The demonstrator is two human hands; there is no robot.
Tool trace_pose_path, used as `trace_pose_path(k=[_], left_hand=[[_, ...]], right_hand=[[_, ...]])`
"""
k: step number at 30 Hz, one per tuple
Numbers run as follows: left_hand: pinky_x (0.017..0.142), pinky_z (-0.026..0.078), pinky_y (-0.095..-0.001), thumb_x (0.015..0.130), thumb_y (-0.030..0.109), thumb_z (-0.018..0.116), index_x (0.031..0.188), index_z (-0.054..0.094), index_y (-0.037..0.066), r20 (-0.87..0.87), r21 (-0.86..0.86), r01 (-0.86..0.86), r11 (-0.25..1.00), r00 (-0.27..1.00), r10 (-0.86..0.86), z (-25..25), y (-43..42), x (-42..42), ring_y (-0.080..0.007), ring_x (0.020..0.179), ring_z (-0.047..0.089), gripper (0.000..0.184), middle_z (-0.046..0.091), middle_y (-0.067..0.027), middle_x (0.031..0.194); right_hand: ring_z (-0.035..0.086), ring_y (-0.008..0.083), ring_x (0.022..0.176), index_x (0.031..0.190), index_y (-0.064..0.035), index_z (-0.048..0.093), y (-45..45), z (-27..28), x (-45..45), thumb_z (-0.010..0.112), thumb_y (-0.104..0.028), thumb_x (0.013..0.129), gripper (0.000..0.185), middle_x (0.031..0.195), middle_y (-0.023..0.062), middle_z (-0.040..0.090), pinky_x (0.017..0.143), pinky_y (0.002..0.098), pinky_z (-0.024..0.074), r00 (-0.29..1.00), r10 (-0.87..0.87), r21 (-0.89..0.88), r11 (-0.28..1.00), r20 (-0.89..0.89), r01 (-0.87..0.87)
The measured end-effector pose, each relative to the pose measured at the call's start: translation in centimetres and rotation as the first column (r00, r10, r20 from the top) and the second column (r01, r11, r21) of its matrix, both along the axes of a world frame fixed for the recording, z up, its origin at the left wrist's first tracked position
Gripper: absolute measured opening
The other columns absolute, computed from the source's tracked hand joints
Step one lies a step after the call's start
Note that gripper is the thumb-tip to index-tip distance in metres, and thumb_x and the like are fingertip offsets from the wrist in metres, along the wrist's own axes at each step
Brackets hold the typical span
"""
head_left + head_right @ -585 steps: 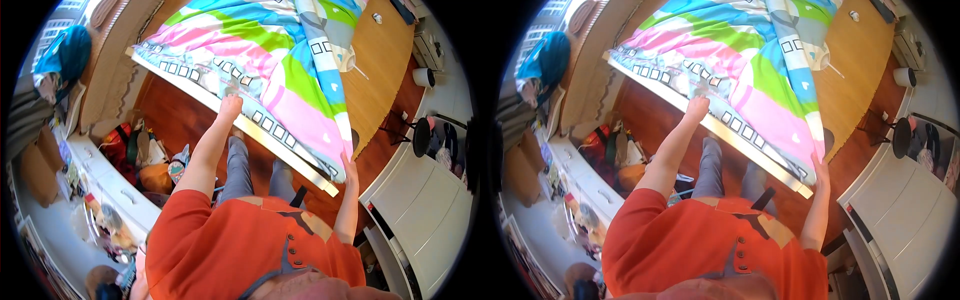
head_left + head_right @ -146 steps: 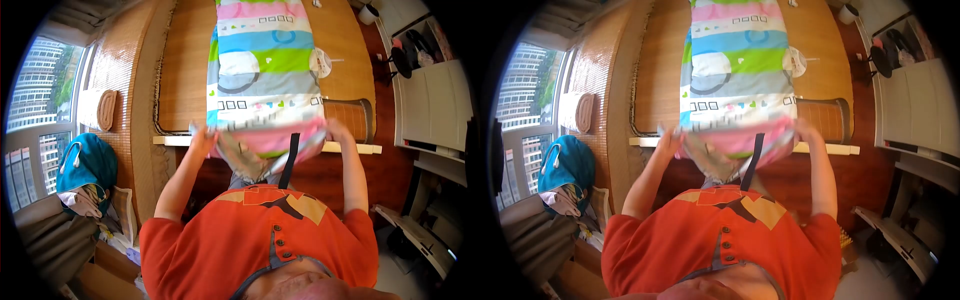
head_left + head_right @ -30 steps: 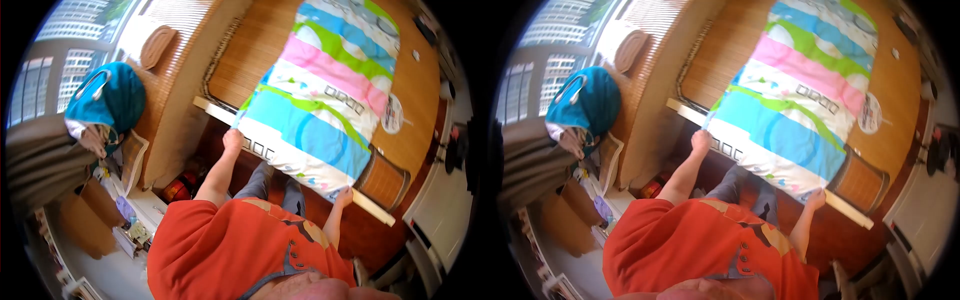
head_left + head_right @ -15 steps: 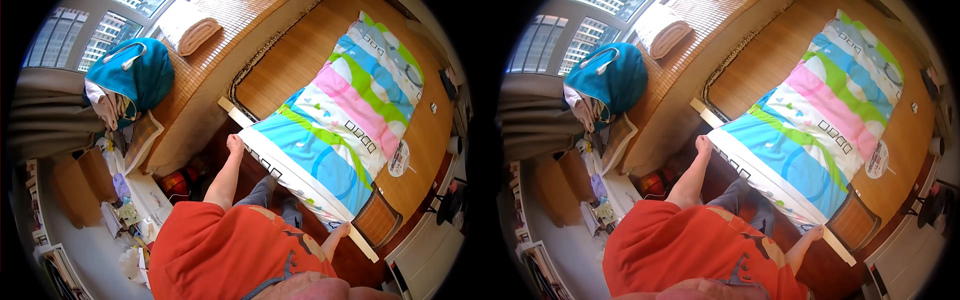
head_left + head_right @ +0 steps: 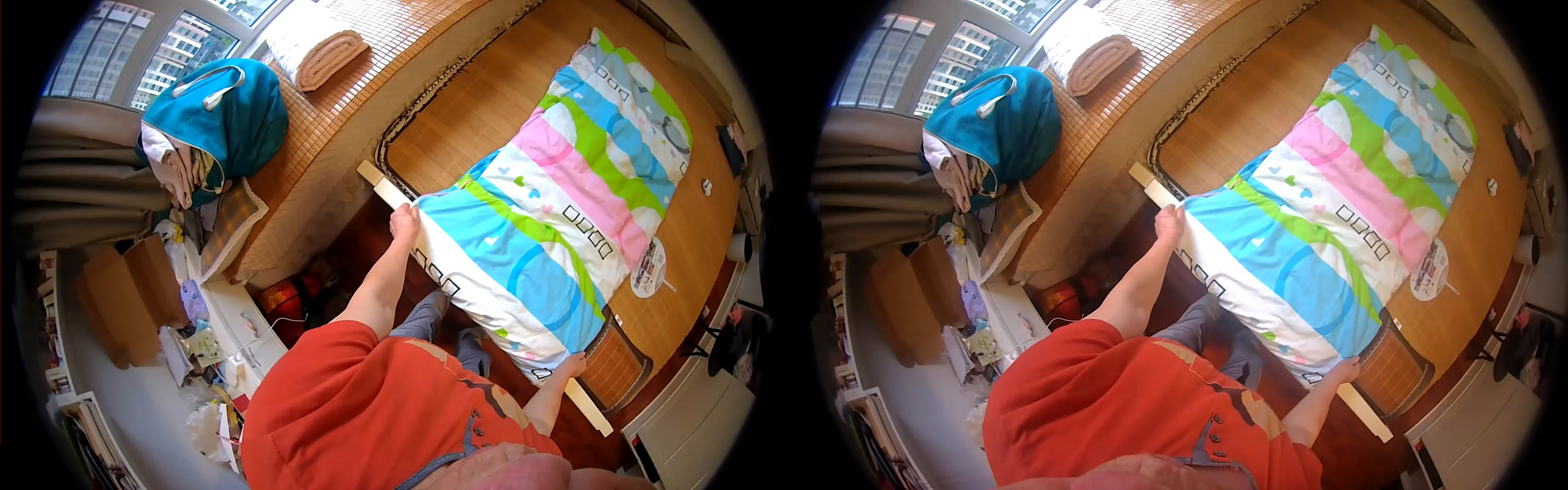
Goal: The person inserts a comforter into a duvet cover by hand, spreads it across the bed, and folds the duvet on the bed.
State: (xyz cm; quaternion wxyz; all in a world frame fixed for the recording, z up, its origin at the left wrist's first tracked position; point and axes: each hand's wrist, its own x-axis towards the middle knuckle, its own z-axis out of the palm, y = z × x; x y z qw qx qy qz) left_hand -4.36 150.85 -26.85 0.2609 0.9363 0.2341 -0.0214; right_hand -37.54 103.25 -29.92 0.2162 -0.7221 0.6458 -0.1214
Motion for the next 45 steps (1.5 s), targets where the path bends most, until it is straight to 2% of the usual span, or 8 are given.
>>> trace_pose_path(k=[3,11,19,25,31,36,42,45], left_hand=[[0.066,0.046,-0.0449,0.080,0.033,0.056,0.073,0.056,0.004,0.012,0.037,-0.139,0.990,0.990,0.138,0.4,2.1,0.4,-0.0387,0.076,0.057,0.029,0.059,-0.0189,0.075],[0.075,0.047,-0.0336,0.077,0.045,0.060,0.092,0.065,0.003,-0.116,-0.309,0.050,0.950,0.989,-0.090,0.0,6.8,0.1,-0.0249,0.086,0.062,0.045,0.065,-0.0143,0.089],[0.095,0.033,-0.0529,0.068,0.059,0.064,0.139,0.010,0.005,-0.693,-0.484,-0.427,0.764,0.720,-0.036,-0.6,5.3,-8.7,-0.0380,0.122,0.035,0.105,0.026,-0.0210,0.138],[0.093,0.035,-0.0523,0.079,0.054,0.055,0.139,0.013,0.006,-0.717,-0.561,-0.554,0.615,0.697,-0.025,-2.8,2.2,-8.4,-0.0344,0.119,0.039,0.087,0.037,-0.0186,0.132],[0.081,0.044,-0.0386,0.085,0.038,0.049,0.114,0.050,-0.004,-0.323,-0.559,-0.508,0.655,0.861,0.393,-4.1,-0.1,-6.1,-0.0277,0.096,0.056,0.051,0.056,-0.0181,0.110],[0.080,0.045,-0.0424,0.085,0.034,0.047,0.097,0.059,-0.008,-0.221,-0.450,-0.681,0.577,0.711,0.667,-9.1,1.4,-5.3,-0.0367,0.096,0.056,0.046,0.059,-0.0247,0.102],[0.082,0.044,-0.0435,0.080,0.055,0.051,0.127,0.035,-0.003,-0.597,-0.539,-0.645,0.542,0.746,0.294,0.1,0.5,-5.3,-0.0290,0.107,0.051,0.076,0.048,-0.0150,0.123],[0.084,0.043,-0.0414,0.072,0.042,0.070,0.128,0.034,-0.002,-0.564,-0.650,-0.602,0.464,0.791,0.236,-1.3,-1.0,-6.2,-0.0268,0.108,0.049,0.080,0.047,-0.0143,0.123]], right_hand=[[0.056,0.0454,0.079,0.087,0.0114,0.059,-1.5,-0.2,-1.2,0.043,-0.027,0.086,0.042,0.084,0.0308,0.059,0.070,0.0462,0.0454,0.976,-0.037,0.030,0.999,-0.213,0.044],[0.057,0.0373,0.088,0.099,0.0128,0.055,-2.8,-2.1,-4.6,0.042,-0.037,0.089,0.053,0.094,0.0274,0.059,0.078,0.0395,0.0443,0.983,0.137,0.230,0.960,0.120,-0.161],[0.047,0.0244,0.112,0.130,0.0046,0.032,5.7,-0.8,-7.5,0.046,-0.055,0.084,0.077,0.129,0.0134,0.043,0.092,0.0331,0.0384,0.884,-0.233,0.720,0.678,0.406,-0.152],[0.045,0.0234,0.113,0.130,0.0058,0.033,6.7,0.2,-6.2,0.050,-0.051,0.084,0.075,0.129,0.0136,0.043,0.093,0.0324,0.0362,0.903,-0.129,0.679,0.704,0.411,-0.209],[0.050,0.0235,0.107,0.123,0.0076,0.041,5.0,-3.7,-5.5,0.048,-0.045,0.087,0.064,0.121,0.0157,0.050,0.088,0.0319,0.0396,0.903,-0.159,0.636,0.757,0.400,-0.149],[0.057,0.0245,0.093,0.109,0.0109,0.052,4.5,-3.1,-6.0,0.051,-0.033,0.086,0.049,0.106,0.0178,0.058,0.079,0.0333,0.0453,0.945,-0.160,0.526,0.851,0.286,-0.015],[0.053,0.0237,0.104,0.124,0.0071,0.039,3.6,-2.0,-6.3,0.047,-0.047,0.088,0.066,0.118,0.0143,0.052,0.086,0.0326,0.0430,0.889,-0.226,0.753,0.634,0.398,-0.176],[0.051,0.0241,0.108,0.125,0.0055,0.038,3.9,-1.6,-5.4,0.046,-0.048,0.087,0.066,0.122,0.0133,0.050,0.089,0.0333,0.0423,0.833,-0.404,0.868,0.467,0.379,-0.168]])
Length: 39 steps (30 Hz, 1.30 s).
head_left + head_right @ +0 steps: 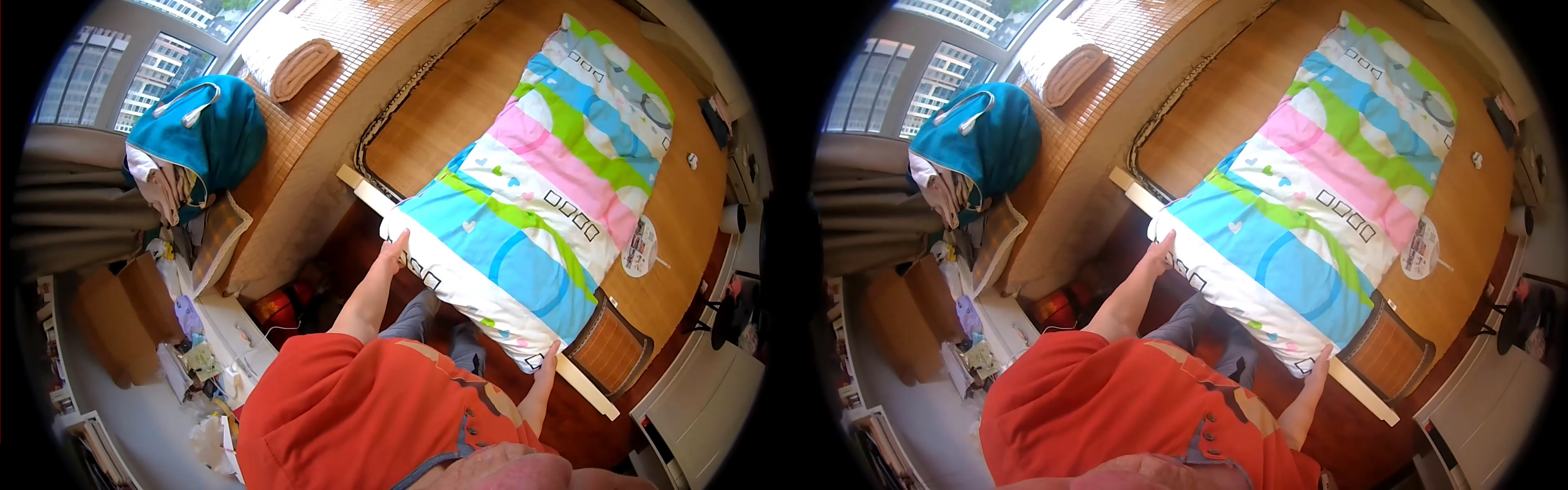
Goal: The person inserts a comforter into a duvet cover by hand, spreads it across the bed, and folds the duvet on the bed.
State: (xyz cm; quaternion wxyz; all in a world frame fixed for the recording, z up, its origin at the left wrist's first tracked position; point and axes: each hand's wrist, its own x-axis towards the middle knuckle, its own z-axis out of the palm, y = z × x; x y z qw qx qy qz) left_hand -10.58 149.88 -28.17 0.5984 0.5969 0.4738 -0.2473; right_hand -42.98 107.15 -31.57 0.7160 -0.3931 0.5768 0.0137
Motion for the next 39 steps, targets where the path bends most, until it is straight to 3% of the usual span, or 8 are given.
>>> trace_pose_path(k=[10,16,21,25,30,32,36,39], left_hand=[[0.061,0.048,-0.0327,0.072,0.023,0.070,0.111,0.049,-0.008,0.313,0.167,-0.002,0.986,0.948,-0.051,-2.0,4.5,-5.1,-0.0210,0.077,0.059,0.054,0.058,-0.0140,0.097],[0.060,0.049,-0.0348,0.068,0.028,0.071,0.110,0.051,-0.006,-0.126,0.405,0.147,0.903,0.987,-0.104,9.0,4.4,-6.2,-0.0236,0.080,0.061,0.057,0.060,-0.0139,0.098],[0.045,0.045,-0.0289,0.075,0.024,0.067,0.096,0.054,0.002,0.128,0.100,0.134,0.986,0.981,-0.146,11.9,0.4,5.7,-0.0166,0.060,0.056,0.033,0.059,-0.0103,0.083],[0.072,0.049,-0.0379,0.089,0.020,0.049,0.121,0.039,0.005,0.608,-0.382,0.304,0.873,0.794,-0.010,16.1,-8.8,14.1,-0.0252,0.084,0.061,0.037,0.056,-0.0190,0.104],[0.064,0.050,-0.0336,0.079,0.026,0.065,0.120,0.042,0.002,0.519,0.295,0.539,0.789,0.603,-0.606,9.0,-10.4,16.5,-0.0232,0.082,0.061,0.052,0.060,-0.0136,0.094],[0.071,0.048,-0.0380,0.076,0.038,0.064,0.111,0.050,0.000,0.137,0.855,0.447,0.263,0.294,-0.946,3.0,-7.4,16.7,-0.0306,0.084,0.061,0.054,0.062,-0.0191,0.091],[0.076,0.046,-0.0403,0.075,0.047,0.061,0.100,0.057,-0.002,0.010,0.747,0.629,0.214,0.312,-0.950,-1.3,-5.5,15.8,-0.0361,0.087,0.058,0.055,0.062,-0.0226,0.086],[0.075,0.046,-0.0402,0.076,0.043,0.062,0.096,0.059,0.000,0.070,0.842,0.491,0.224,0.312,-0.947,-2.8,-7.5,16.0,-0.0358,0.085,0.058,0.048,0.062,-0.0208,0.087]], right_hand=[[0.056,0.0211,0.095,0.117,0.0093,0.044,1.9,5.3,-2.1,0.054,-0.033,0.087,0.053,0.108,0.0137,0.057,0.080,0.0332,0.0449,0.994,0.104,-0.158,0.982,0.023,-0.099],[0.056,0.0204,0.095,0.116,0.0088,0.046,5.5,9.1,-5.5,0.054,-0.030,0.087,0.050,0.109,0.0127,0.057,0.079,0.0322,0.0453,0.996,0.006,-0.045,0.999,-0.087,-0.010],[0.051,0.0221,0.106,0.128,-0.0014,0.037,-2.8,17.9,5.4,0.051,-0.013,0.087,0.045,0.121,0.0103,0.049,0.086,0.0352,0.0446,0.959,-0.067,-0.166,0.979,0.276,0.117],[0.056,0.0239,0.094,0.138,-0.0104,0.010,-8.4,17.1,13.4,0.051,-0.016,0.088,0.065,0.109,0.0139,0.055,0.078,0.0343,0.0475,0.828,-0.179,-0.270,0.891,0.531,0.365],[0.057,0.0177,0.085,0.131,0.0028,0.033,-10.3,6.8,14.6,0.057,-0.031,0.085,0.062,0.097,0.0110,0.058,0.074,0.0270,0.0450,0.975,0.172,-0.786,0.580,-0.139,-0.214],[0.056,0.0204,0.090,0.131,0.0055,0.031,-10.5,3.7,13.5,0.059,-0.036,0.083,0.069,0.103,0.0126,0.056,0.077,0.0276,0.0442,0.953,0.240,-0.790,0.542,-0.184,-0.288],[0.050,0.0297,0.110,0.127,0.0107,0.031,-9.9,1.8,13.5,0.063,-0.034,0.079,0.073,0.118,0.0267,0.049,0.091,0.0338,0.0395,0.924,0.346,-0.659,0.660,-0.160,-0.361],[0.039,0.0390,0.118,0.129,0.0085,0.030,-10.4,1.8,15.4,0.060,-0.045,0.078,0.079,0.126,0.0298,0.040,0.098,0.0375,0.0312,0.891,0.192,-0.852,0.265,-0.411,-0.451]])
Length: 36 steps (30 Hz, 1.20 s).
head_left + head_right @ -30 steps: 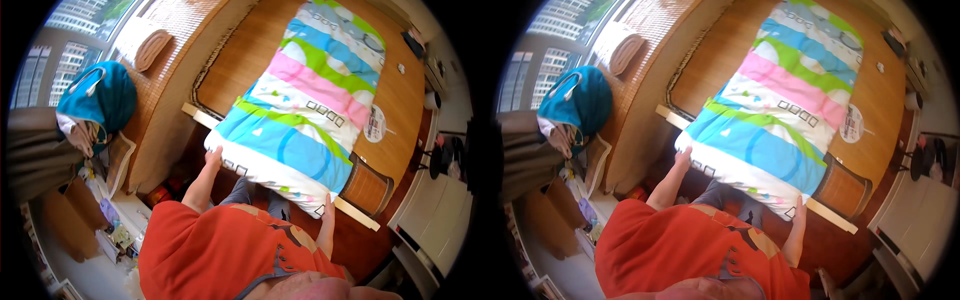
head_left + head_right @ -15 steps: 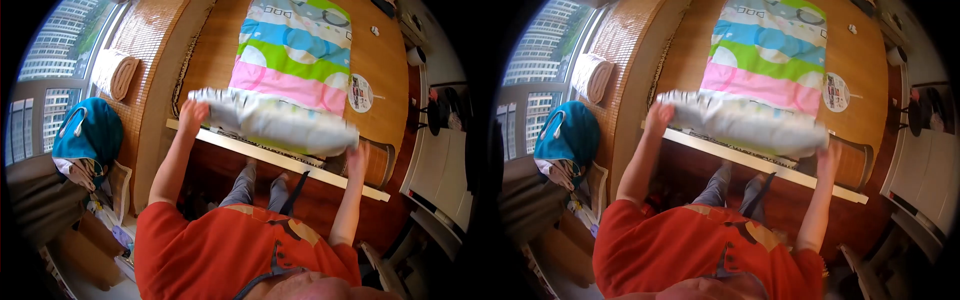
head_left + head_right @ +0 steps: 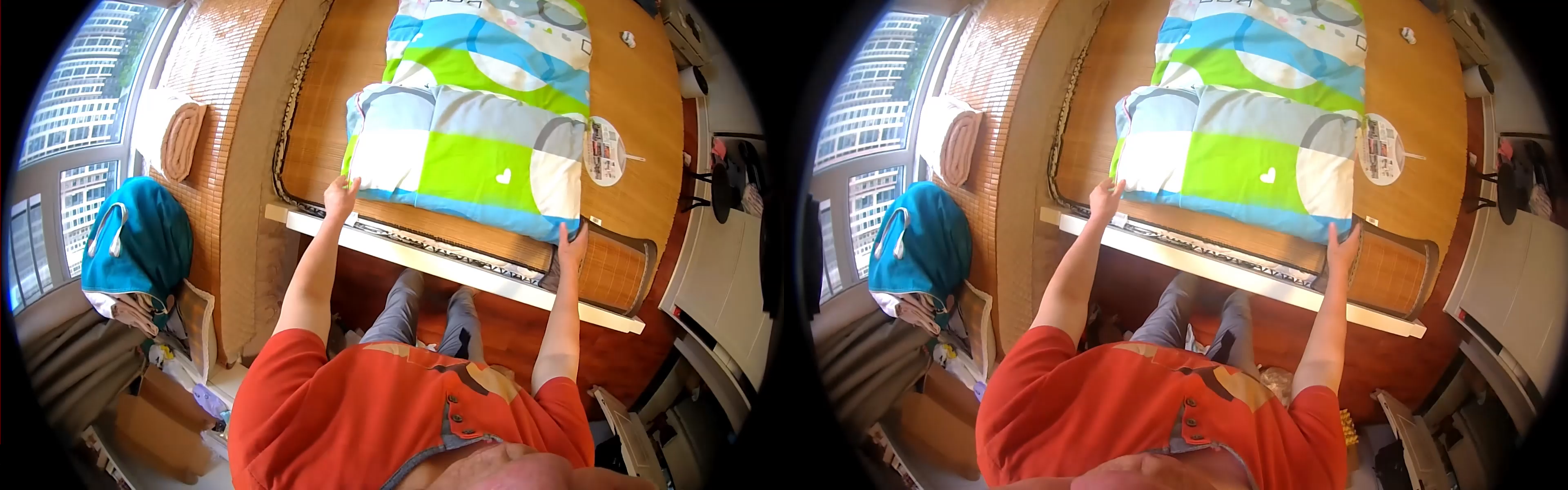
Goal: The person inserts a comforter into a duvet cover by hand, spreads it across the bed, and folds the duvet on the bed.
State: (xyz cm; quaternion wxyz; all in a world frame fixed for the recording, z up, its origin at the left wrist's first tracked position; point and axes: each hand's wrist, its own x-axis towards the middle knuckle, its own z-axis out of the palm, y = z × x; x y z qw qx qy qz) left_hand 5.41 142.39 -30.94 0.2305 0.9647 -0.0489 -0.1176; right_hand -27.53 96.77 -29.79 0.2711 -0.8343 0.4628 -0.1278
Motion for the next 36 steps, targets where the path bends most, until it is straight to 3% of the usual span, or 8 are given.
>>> trace_pose_path(k=[4,11,12,17,24,26,33,36], left_hand=[[0.075,0.045,-0.0414,0.075,0.040,0.064,0.097,0.058,0.003,0.022,0.080,0.041,0.996,0.999,-0.043,0.1,-4.6,1.1,-0.0349,0.087,0.056,0.043,0.059,-0.0197,0.087],[0.074,0.044,-0.0437,0.076,0.042,0.059,0.092,0.058,0.002,0.412,0.067,-0.219,0.973,0.895,0.173,-3.7,-9.6,4.4,-0.0362,0.083,0.055,0.044,0.059,-0.0202,0.084],[0.072,0.045,-0.0442,0.081,0.036,0.054,0.083,0.060,0.001,0.152,0.018,-0.088,0.996,0.985,0.085,-3.4,-9.4,5.5,-0.0370,0.077,0.056,0.035,0.060,-0.0199,0.081],[0.067,0.045,-0.0449,0.086,0.022,0.045,0.074,0.058,0.003,0.166,0.214,0.006,0.977,0.985,-0.042,-3.0,-8.7,6.4,-0.0364,0.071,0.056,0.025,0.059,-0.0181,0.078],[0.057,0.042,-0.0376,0.085,0.020,0.047,0.067,0.051,0.002,0.360,-0.224,-0.159,0.962,0.903,0.233,-2.0,-9.1,5.5,-0.0289,0.059,0.053,0.026,0.056,-0.0122,0.064],[0.050,0.037,-0.0316,0.082,0.017,0.048,0.058,0.046,0.003,-0.203,-0.746,-0.518,0.419,0.775,0.599,-2.9,-10.3,5.1,-0.0162,0.052,0.045,0.028,0.048,-0.0023,0.055],[0.046,0.028,-0.0255,0.079,0.015,0.049,0.049,0.039,0.008,-0.197,-0.835,-0.398,0.380,0.861,0.470,2.8,-9.0,7.8,-0.0072,0.048,0.030,0.032,0.038,0.0050,0.050],[0.049,0.035,-0.0316,0.079,0.015,0.048,0.051,0.043,0.000,0.062,-0.515,-0.483,0.708,0.803,0.593,0.7,-6.1,8.7,-0.0120,0.049,0.036,0.032,0.043,-0.0031,0.049]], right_hand=[[0.048,0.0381,0.105,0.122,-0.0017,0.045,0.1,-0.9,4.2,0.059,-0.042,0.079,0.060,0.110,0.0263,0.050,0.089,0.0407,0.0381,0.999,0.032,0.151,0.988,-0.008,-0.031],[0.052,0.0366,0.075,0.073,-0.0013,0.059,0.4,-3.6,6.6,0.045,-0.030,0.087,0.035,0.076,0.0174,0.053,0.067,0.0450,0.0419,0.988,-0.122,-0.239,0.966,-0.095,0.096],[0.052,0.0368,0.075,0.075,-0.0011,0.059,0.4,-3.9,6.6,0.044,-0.030,0.088,0.035,0.077,0.0176,0.054,0.068,0.0450,0.0419,0.991,-0.113,-0.253,0.963,-0.065,0.093],[0.052,0.0374,0.076,0.078,0.0003,0.059,-0.3,-4.0,5.9,0.039,-0.029,0.089,0.037,0.079,0.0179,0.054,0.070,0.0455,0.0415,0.989,-0.147,-0.220,0.965,-0.017,0.140],[0.056,0.0371,0.079,0.084,0.0010,0.061,-2.1,-2.4,6.7,0.041,-0.036,0.088,0.042,0.083,0.0219,0.060,0.072,0.0422,0.0426,0.986,-0.164,-0.061,0.984,0.032,0.166],[0.057,0.0364,0.075,0.080,0.0023,0.060,-2.2,-2.1,7.5,0.044,-0.038,0.086,0.044,0.081,0.0225,0.060,0.071,0.0406,0.0432,0.974,-0.220,0.044,0.975,0.057,0.217],[0.057,0.0348,0.062,0.074,0.0009,0.059,-6.3,-1.5,6.2,0.051,-0.035,0.081,0.038,0.072,0.0200,0.060,0.059,0.0397,0.0438,0.977,-0.176,-0.059,0.984,-0.117,0.170],[0.057,0.0324,0.057,0.069,0.0014,0.058,-6.0,-2.1,3.1,0.051,-0.031,0.081,0.035,0.063,0.0202,0.058,0.057,0.0399,0.0445,0.955,-0.295,0.088,0.951,-0.037,0.298]])
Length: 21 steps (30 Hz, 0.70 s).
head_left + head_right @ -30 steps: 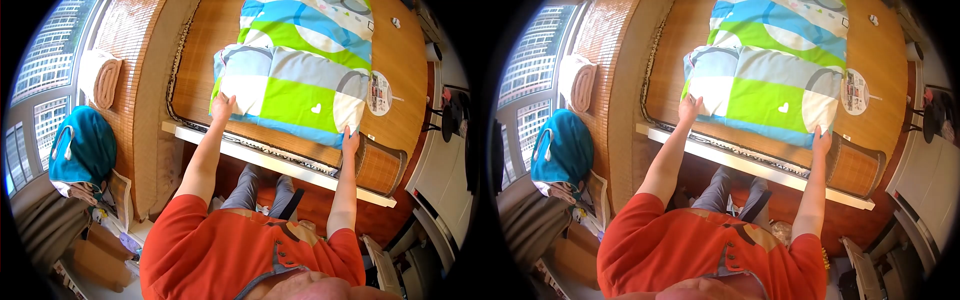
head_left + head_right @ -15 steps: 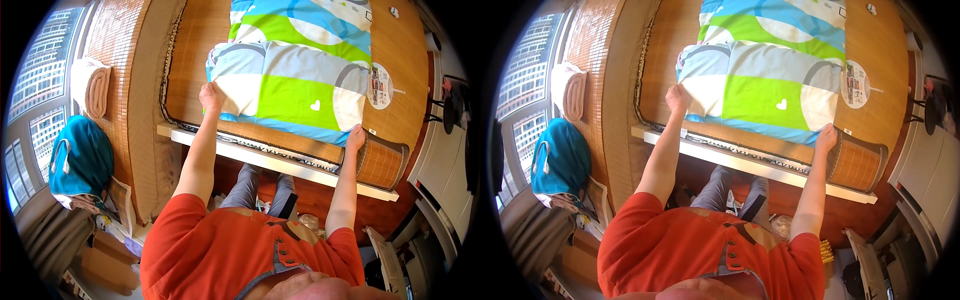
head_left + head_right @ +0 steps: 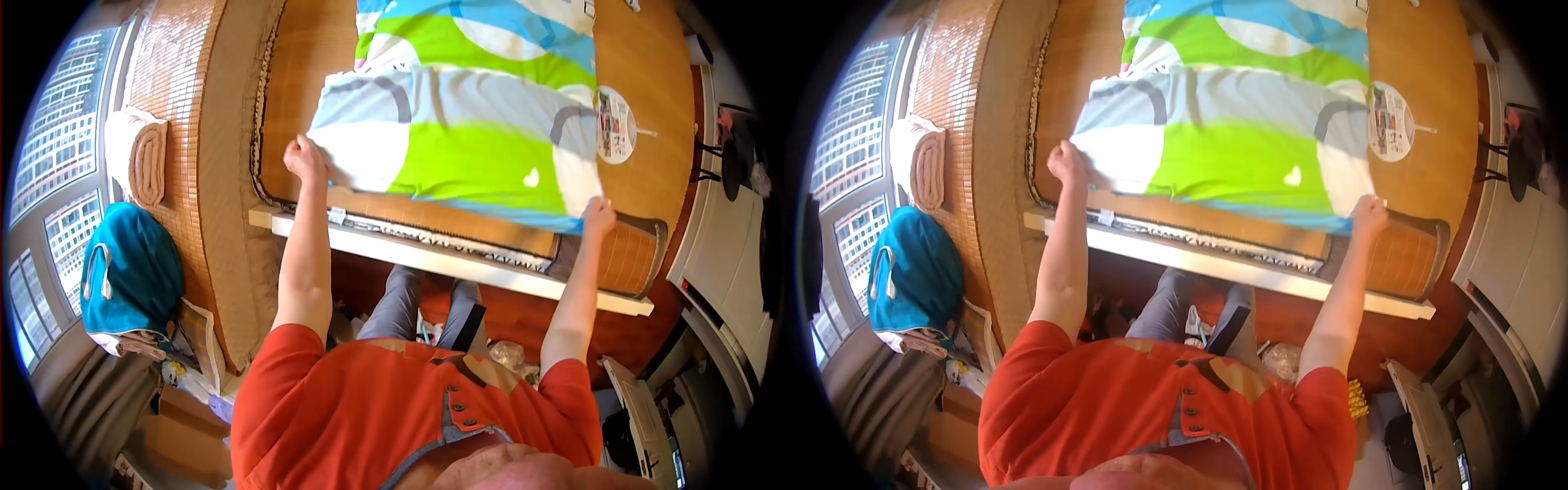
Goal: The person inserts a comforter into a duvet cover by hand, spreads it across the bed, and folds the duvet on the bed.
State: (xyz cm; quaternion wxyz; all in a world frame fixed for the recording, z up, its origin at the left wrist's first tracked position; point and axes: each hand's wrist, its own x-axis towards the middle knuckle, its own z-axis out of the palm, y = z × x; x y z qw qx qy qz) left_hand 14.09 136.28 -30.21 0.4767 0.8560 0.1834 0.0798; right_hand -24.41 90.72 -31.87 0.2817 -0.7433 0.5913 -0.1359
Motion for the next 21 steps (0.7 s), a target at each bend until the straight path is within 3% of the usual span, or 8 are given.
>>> trace_pose_path(k=[4,9,10,13,15,18,20,21], left_hand=[[0.050,0.035,-0.0328,0.081,0.018,0.049,0.052,0.043,0.002,0.089,-0.087,0.002,0.996,0.996,0.006,-1.7,-0.1,0.3,-0.0129,0.050,0.038,0.035,0.043,-0.0026,0.049],[0.040,0.024,-0.0241,0.085,0.016,0.048,0.049,0.036,0.013,0.224,-0.379,0.136,0.915,0.973,-0.052,7.3,-2.3,0.4,-0.0044,0.044,0.030,0.038,0.041,0.0046,0.048],[0.041,0.027,-0.0237,0.085,0.015,0.048,0.049,0.039,0.011,0.169,-0.264,0.178,0.948,0.976,-0.137,5.1,-0.3,0.9,-0.0056,0.043,0.033,0.038,0.042,0.0041,0.048],[0.047,0.036,-0.0285,0.083,0.020,0.051,0.054,0.050,-0.001,0.081,0.103,0.104,0.989,0.990,-0.113,-3.9,2.0,2.0,-0.0108,0.048,0.042,0.036,0.047,-0.0020,0.049],[0.054,0.039,-0.0350,0.083,0.027,0.053,0.058,0.052,-0.004,-0.018,-0.034,0.177,0.984,0.984,-0.178,-5.0,2.1,1.3,-0.0180,0.051,0.046,0.040,0.052,-0.0078,0.052],[0.066,0.043,-0.0338,0.082,0.032,0.056,0.081,0.059,-0.005,-0.230,0.119,0.375,0.920,0.911,-0.341,-3.2,3.2,-1.0,-0.0236,0.068,0.054,0.038,0.060,-0.0139,0.073],[0.081,0.042,-0.0317,0.082,0.036,0.058,0.113,0.049,-0.006,-0.069,0.170,0.238,0.956,0.971,-0.229,-6.9,5.1,-3.8,-0.0285,0.093,0.053,0.053,0.054,-0.0210,0.105],[0.091,0.039,-0.0321,0.082,0.039,0.058,0.128,0.033,-0.005,-0.192,0.155,0.235,0.960,0.960,-0.205,-6.8,5.3,-6.1,-0.0308,0.109,0.046,0.068,0.041,-0.0227,0.124]], right_hand=[[0.056,0.0243,0.052,0.065,0.0020,0.056,1.2,-2.9,-2.5,0.052,-0.027,0.081,0.034,0.056,0.0149,0.056,0.054,0.0373,0.0439,0.975,0.060,-0.287,0.950,-0.216,-0.122],[0.036,0.0067,0.050,0.056,-0.0007,0.048,2.6,5.1,-0.4,0.053,-0.021,0.084,0.034,0.050,-0.0026,0.043,0.044,0.0280,0.0317,0.838,-0.259,0.074,0.964,0.480,0.256],[0.036,0.0069,0.049,0.055,-0.0019,0.046,2.1,1.7,-2.2,0.053,-0.019,0.084,0.034,0.050,-0.0028,0.043,0.043,0.0271,0.0314,0.912,-0.061,-0.191,0.970,0.406,0.150],[0.038,0.0104,0.047,0.055,-0.0007,0.048,5.2,-2.4,-2.4,0.052,-0.023,0.084,0.037,0.048,0.0004,0.044,0.046,0.0284,0.0344,0.956,-0.187,-0.138,0.965,0.227,0.222],[0.041,0.0105,0.050,0.062,0.0001,0.052,5.4,-4.0,-4.0,0.052,-0.026,0.085,0.035,0.052,0.0032,0.048,0.048,0.0277,0.0363,0.985,-0.137,-0.074,0.987,0.109,0.146],[0.050,0.0141,0.062,0.079,0.0015,0.058,5.8,-3.3,-3.7,0.052,-0.034,0.085,0.036,0.068,0.0106,0.056,0.058,0.0279,0.0407,0.997,-0.042,0.165,0.986,0.072,0.030],[0.052,0.0232,0.099,0.119,0.0043,0.046,6.0,-3.5,-4.1,0.048,-0.044,0.087,0.058,0.114,0.0181,0.054,0.083,0.0304,0.0400,1.000,-0.006,0.387,0.922,0.010,0.002],[0.052,0.0232,0.099,0.119,0.0043,0.046,6.5,-4.1,-4.1,0.048,-0.044,0.087,0.058,0.114,0.0181,0.054,0.083,0.0304,0.0400,1.000,-0.007,0.386,0.923,0.015,0.001]])
